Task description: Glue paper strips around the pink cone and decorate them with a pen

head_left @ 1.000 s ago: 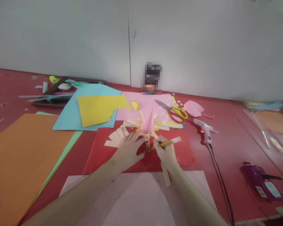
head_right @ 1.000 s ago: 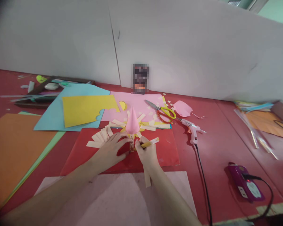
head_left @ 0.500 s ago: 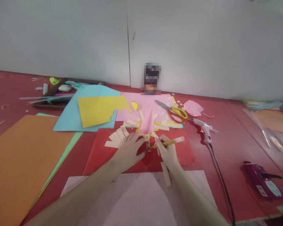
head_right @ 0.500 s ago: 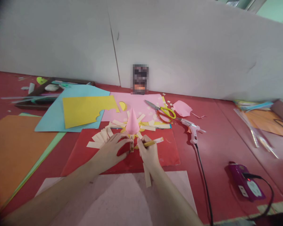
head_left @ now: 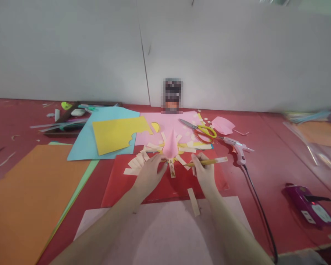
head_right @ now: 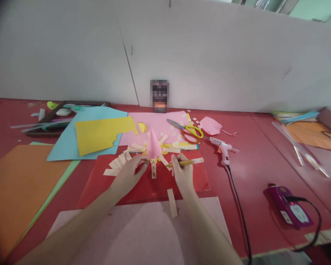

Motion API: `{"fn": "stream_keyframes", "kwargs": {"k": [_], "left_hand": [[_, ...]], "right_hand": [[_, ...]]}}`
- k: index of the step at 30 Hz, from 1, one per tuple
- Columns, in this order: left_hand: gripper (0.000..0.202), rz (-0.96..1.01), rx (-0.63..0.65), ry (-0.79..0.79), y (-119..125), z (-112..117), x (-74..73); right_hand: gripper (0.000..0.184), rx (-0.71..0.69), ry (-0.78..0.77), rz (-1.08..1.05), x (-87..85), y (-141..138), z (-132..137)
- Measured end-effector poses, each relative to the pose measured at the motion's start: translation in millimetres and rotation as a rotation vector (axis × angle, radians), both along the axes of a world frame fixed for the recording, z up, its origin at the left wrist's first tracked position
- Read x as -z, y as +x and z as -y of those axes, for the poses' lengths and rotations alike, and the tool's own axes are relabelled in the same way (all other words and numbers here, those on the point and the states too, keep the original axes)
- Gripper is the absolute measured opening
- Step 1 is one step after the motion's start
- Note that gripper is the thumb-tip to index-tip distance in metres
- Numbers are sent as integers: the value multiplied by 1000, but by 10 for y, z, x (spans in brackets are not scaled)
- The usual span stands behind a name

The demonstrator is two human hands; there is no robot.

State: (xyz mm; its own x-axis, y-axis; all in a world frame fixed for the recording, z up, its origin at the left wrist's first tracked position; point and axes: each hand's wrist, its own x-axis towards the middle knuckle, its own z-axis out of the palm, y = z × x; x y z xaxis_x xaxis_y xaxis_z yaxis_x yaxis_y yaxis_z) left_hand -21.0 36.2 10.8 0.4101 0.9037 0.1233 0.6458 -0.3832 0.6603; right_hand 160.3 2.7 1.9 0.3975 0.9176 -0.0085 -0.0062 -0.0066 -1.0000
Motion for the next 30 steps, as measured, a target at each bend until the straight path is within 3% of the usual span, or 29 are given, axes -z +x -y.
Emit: {"fn": "stream_keyframes", "kwargs": {"k": [5,9,13,19,23,30], "left_hand": [[20,181,-228,219,124,-201,-242],[26,208,-242,281,258,-379,-412],[18,181,-261,267,363,-449,-462],[18,184,-259,318,359,-447,-639],[20,163,-151,276,305,-450,-770],[17,92,-47,127,286,-472,-649]], "right_hand": [[33,93,24,-22,-43,113,-29],[33,147,48,-46,-66,178,-50],[32,184,52,-84,-78,223,-65],[33,237,103,-111,-160,287,-47],[34,318,152,-169,-212,308,-31],[31,286,130,-231,-189,287,-44]]}}
